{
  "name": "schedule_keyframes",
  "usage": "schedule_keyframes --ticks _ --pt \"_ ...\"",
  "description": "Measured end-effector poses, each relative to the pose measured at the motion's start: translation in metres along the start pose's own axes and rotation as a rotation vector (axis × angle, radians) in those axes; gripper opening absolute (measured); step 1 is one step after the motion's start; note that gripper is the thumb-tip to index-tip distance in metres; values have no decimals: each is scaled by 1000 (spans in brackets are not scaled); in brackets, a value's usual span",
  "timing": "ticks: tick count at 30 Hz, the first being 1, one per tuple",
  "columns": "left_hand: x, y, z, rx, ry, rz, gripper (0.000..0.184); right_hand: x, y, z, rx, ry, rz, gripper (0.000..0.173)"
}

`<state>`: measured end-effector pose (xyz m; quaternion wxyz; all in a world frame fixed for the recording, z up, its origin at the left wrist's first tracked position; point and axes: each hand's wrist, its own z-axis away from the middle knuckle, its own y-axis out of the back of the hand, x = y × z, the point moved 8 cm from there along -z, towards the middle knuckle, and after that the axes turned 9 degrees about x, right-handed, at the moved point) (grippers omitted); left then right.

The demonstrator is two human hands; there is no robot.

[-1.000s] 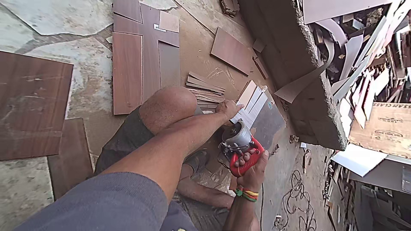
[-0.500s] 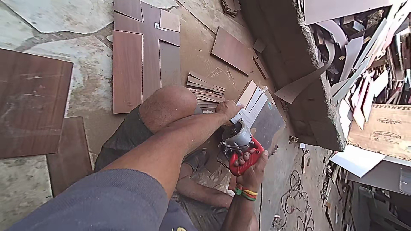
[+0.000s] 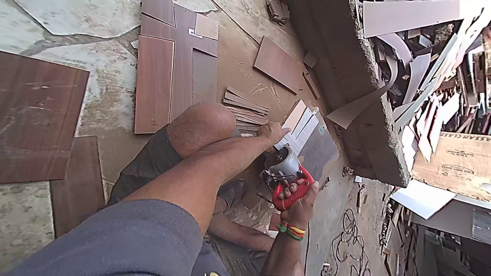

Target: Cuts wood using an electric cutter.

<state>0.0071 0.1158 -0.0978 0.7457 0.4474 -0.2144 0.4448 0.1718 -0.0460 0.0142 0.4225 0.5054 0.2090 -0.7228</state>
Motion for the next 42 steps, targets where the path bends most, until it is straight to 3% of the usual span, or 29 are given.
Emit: schedule_keyframes --ticks 42 --pt "-1 0 -1 -10 -5 29 78 -9 -8 -19 -36 53 66 67"
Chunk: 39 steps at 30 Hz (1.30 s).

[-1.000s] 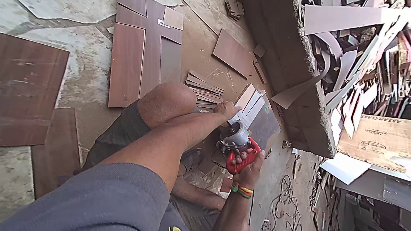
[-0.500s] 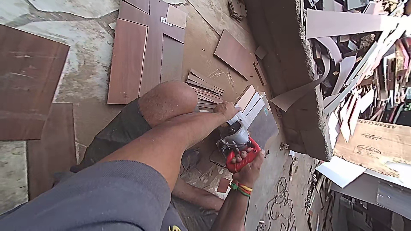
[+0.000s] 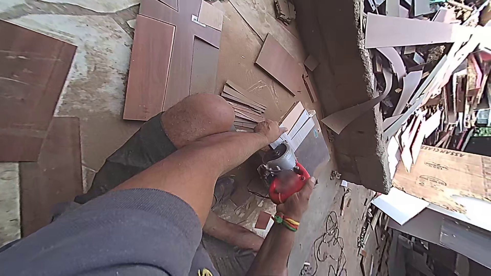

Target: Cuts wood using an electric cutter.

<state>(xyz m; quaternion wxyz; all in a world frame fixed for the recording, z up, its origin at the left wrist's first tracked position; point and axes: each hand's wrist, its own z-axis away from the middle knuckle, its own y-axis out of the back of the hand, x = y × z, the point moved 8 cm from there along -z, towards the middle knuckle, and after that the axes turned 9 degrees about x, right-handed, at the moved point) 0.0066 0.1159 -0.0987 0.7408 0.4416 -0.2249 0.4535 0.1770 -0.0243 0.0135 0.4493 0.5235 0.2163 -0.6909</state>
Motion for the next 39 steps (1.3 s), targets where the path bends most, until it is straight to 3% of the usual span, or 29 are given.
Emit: schedule_keyframes --ticks 39 --pt "1 3 2 -6 7 -7 78 -5 -6 -17 -7 2 5 68"
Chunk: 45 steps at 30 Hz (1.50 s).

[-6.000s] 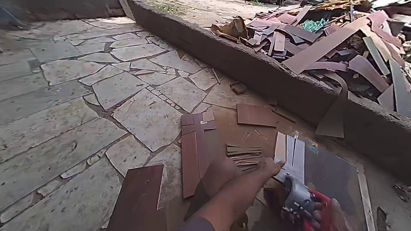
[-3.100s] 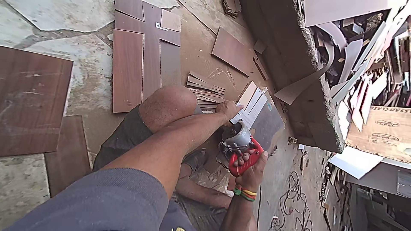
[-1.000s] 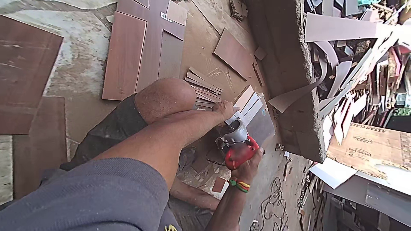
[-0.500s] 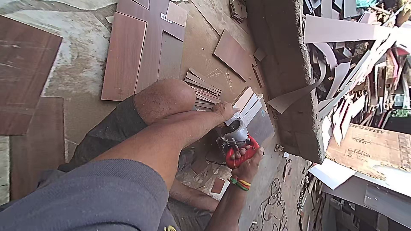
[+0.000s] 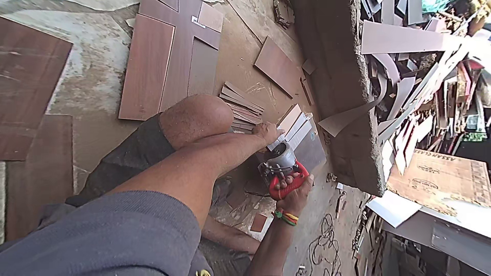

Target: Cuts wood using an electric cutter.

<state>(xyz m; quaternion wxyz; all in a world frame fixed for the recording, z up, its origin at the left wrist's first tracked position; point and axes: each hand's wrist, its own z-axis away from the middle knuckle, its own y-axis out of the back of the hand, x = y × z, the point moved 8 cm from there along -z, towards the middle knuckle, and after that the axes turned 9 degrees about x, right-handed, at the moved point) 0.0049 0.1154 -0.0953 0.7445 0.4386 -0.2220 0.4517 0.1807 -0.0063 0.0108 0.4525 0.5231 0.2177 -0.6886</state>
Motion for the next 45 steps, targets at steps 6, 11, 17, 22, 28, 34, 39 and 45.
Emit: schedule_keyframes --ticks 6,11,17,22,28,34,39,45 --pt "0 2 1 -6 11 6 77 -1 0 -2 -1 0 4 69" --pt "2 2 0 4 -27 -12 76 -1 -1 -4 3 8 0 68" --pt "0 -2 -3 17 -16 -20 78 -2 -2 -3 14 1 4 68" --pt "0 -1 -2 5 -11 -10 77 -3 -2 -5 15 13 4 67" --pt "1 1 -1 2 -12 -6 77 -3 -3 -6 7 22 -4 68" --pt "2 3 1 -4 -8 -8 77 -4 -4 -7 19 23 -3 67" --pt "2 3 2 4 -18 -2 77 -4 -4 -8 12 17 0 66" --pt "1 3 2 -5 -9 5 76 -5 -4 -8 31 31 19 66"
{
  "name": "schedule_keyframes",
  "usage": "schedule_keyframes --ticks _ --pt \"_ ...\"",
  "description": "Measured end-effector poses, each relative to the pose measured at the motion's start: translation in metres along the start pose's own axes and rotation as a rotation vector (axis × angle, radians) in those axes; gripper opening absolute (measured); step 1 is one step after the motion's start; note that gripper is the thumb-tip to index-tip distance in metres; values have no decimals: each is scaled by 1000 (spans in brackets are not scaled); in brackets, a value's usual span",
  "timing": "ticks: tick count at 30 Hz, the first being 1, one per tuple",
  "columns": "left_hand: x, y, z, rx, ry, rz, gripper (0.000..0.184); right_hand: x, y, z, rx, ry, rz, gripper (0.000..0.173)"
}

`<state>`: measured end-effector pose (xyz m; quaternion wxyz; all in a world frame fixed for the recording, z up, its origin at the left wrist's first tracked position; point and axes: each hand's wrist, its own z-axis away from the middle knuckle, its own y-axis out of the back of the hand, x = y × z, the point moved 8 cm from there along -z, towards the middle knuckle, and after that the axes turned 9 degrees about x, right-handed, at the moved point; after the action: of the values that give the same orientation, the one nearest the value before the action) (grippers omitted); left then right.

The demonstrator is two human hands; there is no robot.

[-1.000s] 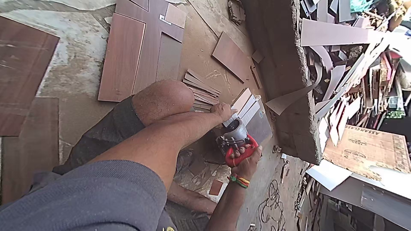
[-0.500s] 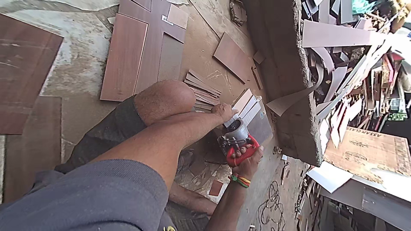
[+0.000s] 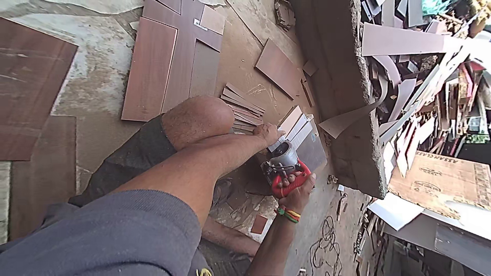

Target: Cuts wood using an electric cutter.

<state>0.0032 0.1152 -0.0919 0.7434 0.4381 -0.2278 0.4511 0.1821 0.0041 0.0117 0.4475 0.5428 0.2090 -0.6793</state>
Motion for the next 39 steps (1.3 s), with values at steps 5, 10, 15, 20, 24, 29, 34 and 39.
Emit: schedule_keyframes --ticks 5,10,15,20,24,29,34,39 --pt "1 0 1 -4 -5 -6 77 1 1 -3 -1 3 8 66" --pt "1 1 1 3 3 -2 76 0 -1 0 -9 -8 6 66" --pt "0 -2 -2 3 -6 -10 77 0 -1 -2 -4 -12 -4 66" --pt "-2 -5 -6 16 -3 -22 78 -2 -2 0 -2 -18 1 67" --pt "0 -3 -5 9 -13 -25 76 0 -2 -2 -14 -25 -11 66" --pt "2 2 -1 -16 -14 -22 75 0 -2 0 -15 -23 -24 65" --pt "3 4 1 -31 -14 -33 76 5 4 5 -36 -31 -12 67" --pt "4 1 -2 -9 -41 -53 76 12 14 26 -32 -37 -36 66"
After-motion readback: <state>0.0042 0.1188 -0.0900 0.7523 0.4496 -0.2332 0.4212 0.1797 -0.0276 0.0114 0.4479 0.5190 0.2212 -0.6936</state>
